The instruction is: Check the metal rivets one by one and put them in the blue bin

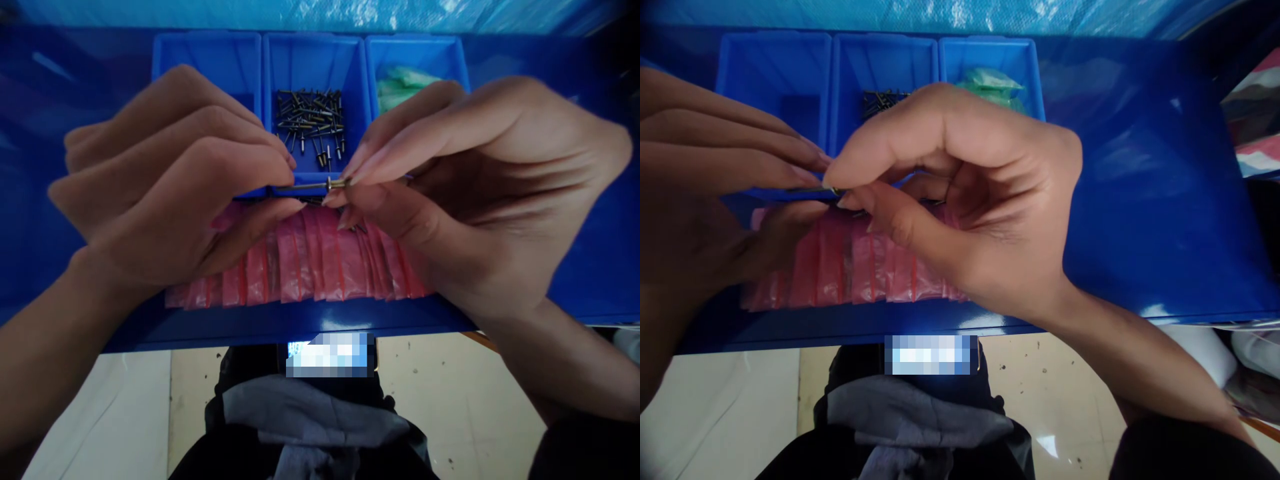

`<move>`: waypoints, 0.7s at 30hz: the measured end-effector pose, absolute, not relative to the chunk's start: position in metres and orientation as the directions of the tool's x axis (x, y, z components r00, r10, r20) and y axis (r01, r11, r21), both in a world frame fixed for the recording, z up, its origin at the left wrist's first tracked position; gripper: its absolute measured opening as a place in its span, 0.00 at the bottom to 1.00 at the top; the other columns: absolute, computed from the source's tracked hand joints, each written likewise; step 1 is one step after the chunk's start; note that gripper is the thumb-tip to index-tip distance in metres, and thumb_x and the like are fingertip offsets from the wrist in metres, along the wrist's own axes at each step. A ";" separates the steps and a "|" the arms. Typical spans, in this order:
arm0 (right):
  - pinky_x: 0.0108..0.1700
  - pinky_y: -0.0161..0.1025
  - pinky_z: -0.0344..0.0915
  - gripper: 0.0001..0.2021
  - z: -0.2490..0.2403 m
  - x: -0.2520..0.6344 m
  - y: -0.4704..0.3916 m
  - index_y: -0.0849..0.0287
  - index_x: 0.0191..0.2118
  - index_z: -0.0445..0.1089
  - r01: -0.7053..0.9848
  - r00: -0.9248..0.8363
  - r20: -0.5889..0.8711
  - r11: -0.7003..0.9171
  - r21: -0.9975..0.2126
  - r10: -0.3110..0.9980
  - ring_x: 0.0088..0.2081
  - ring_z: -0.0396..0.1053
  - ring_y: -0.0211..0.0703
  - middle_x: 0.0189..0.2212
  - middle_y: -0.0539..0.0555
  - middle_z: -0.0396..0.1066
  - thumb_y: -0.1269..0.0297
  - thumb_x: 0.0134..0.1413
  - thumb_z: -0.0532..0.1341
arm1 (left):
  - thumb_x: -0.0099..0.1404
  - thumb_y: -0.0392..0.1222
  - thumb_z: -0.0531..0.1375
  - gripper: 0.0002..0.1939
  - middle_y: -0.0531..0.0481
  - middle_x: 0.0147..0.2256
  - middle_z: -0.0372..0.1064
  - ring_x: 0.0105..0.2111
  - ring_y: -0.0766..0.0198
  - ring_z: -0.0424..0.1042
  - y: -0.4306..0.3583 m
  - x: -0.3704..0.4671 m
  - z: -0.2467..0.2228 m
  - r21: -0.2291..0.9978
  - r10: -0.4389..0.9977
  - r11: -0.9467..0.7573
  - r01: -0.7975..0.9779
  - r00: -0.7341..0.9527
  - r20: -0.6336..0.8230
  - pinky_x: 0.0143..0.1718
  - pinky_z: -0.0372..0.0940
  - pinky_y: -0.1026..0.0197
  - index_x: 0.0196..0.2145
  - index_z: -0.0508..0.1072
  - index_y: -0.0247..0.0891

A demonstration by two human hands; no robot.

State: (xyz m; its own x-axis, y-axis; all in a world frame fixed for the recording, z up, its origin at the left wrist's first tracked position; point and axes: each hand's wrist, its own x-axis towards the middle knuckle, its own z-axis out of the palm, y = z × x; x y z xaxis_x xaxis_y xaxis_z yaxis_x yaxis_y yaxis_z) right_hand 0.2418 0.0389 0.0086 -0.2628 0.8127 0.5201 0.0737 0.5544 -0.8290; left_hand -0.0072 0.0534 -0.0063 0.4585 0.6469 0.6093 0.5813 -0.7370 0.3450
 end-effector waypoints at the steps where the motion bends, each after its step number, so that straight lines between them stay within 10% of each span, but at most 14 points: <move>1: 0.38 0.37 0.82 0.09 0.008 0.242 0.040 0.44 0.48 0.82 0.060 -0.269 0.535 0.568 -0.821 0.801 0.41 0.82 0.43 0.40 0.45 0.81 0.63 0.64 0.72 | 0.68 0.71 0.57 0.29 0.58 0.56 0.76 0.73 0.36 0.59 0.058 -0.006 -0.010 0.355 0.657 -0.725 0.590 0.437 0.615 0.64 0.68 0.27 0.62 0.73 0.62; 7: 0.38 0.34 0.80 0.10 0.007 0.242 0.041 0.44 0.48 0.80 0.043 -0.294 0.551 0.587 -0.808 0.780 0.42 0.80 0.39 0.40 0.43 0.82 0.67 0.66 0.70 | 0.66 0.74 0.58 0.31 0.57 0.55 0.78 0.74 0.35 0.56 0.058 -0.010 -0.014 0.341 0.705 -0.668 0.661 0.415 0.575 0.68 0.64 0.29 0.61 0.75 0.61; 13: 0.41 0.40 0.83 0.09 0.013 0.244 0.028 0.46 0.50 0.80 0.077 -0.292 0.490 0.531 -0.844 0.821 0.46 0.81 0.45 0.45 0.50 0.80 0.58 0.67 0.69 | 0.73 0.54 0.61 0.10 0.63 0.53 0.79 0.57 0.46 0.78 0.042 -0.016 0.009 0.357 0.791 -0.606 0.711 0.489 0.368 0.61 0.70 0.41 0.47 0.81 0.61; 21: 0.40 0.47 0.85 0.19 0.000 0.229 0.053 0.40 0.53 0.78 0.190 -0.264 0.460 0.513 -0.837 0.848 0.52 0.82 0.59 0.49 0.50 0.79 0.40 0.62 0.67 | 0.73 0.55 0.62 0.08 0.61 0.44 0.81 0.48 0.54 0.82 0.057 -0.009 0.008 0.294 0.664 -0.733 0.613 0.555 0.501 0.51 0.77 0.47 0.39 0.79 0.53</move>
State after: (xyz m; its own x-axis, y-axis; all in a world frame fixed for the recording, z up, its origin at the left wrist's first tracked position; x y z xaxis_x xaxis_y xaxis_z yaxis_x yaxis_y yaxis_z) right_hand 0.2285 0.0526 -0.0001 -0.2638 0.8478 0.4600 0.1903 0.5132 -0.8369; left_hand -0.0094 0.0568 0.0080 0.5545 0.6644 0.5011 0.6127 -0.7334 0.2943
